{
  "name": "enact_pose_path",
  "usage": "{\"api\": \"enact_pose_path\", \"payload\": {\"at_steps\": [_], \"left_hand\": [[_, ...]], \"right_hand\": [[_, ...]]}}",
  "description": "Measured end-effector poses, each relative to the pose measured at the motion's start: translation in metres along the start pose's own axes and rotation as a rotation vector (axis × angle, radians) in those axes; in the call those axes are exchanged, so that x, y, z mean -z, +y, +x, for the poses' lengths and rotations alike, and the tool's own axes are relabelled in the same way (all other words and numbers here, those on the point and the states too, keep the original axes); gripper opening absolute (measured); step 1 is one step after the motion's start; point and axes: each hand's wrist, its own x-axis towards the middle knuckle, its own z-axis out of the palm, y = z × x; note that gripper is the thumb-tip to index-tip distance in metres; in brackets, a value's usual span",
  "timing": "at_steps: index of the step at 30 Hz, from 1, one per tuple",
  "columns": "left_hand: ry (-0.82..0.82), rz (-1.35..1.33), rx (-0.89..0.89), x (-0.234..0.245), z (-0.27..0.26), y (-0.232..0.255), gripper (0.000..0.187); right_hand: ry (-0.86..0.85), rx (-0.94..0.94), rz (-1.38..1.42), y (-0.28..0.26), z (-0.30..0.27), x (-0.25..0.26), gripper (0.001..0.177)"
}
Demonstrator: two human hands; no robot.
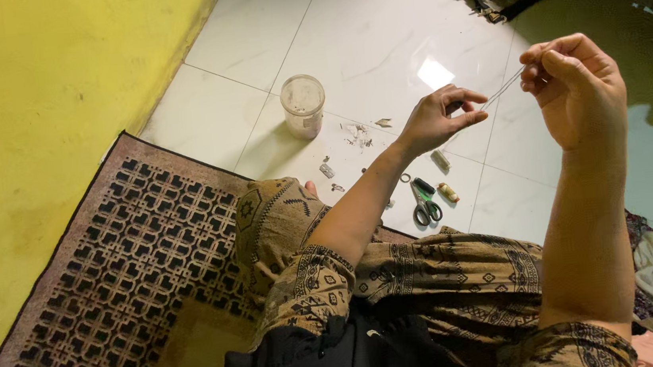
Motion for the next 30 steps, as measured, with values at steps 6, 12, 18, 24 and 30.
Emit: {"api": "enact_pose_path", "payload": {"at_steps": [6, 12, 18, 24, 30], "left_hand": [[0.053, -0.005, -0.069, -0.003, 0.006, -0.003, 0.012], [0.076, -0.186, 0.015, 0.015, -0.001, -0.018, 0.012], [0.075, -0.425, 0.054, 0.027, -0.006, -0.029, 0.013], [0.186, -0.495, 0.125, 0.034, 0.002, -0.012, 0.014], [0.250, -0.409, 0.050, 0.037, 0.010, 0.008, 0.014]], "right_hand": [[0.033, 0.005, -0.005, 0.005, -0.002, 0.005, 0.010], [0.163, 0.035, 0.089, 0.019, -0.007, 0.020, 0.007], [0.236, 0.027, 0.063, 0.048, -0.006, 0.029, 0.014], [0.142, -0.208, -0.162, 0.129, -0.014, 0.041, 0.017], [-0.029, -0.420, -0.469, 0.195, -0.016, 0.039, 0.031]]}}
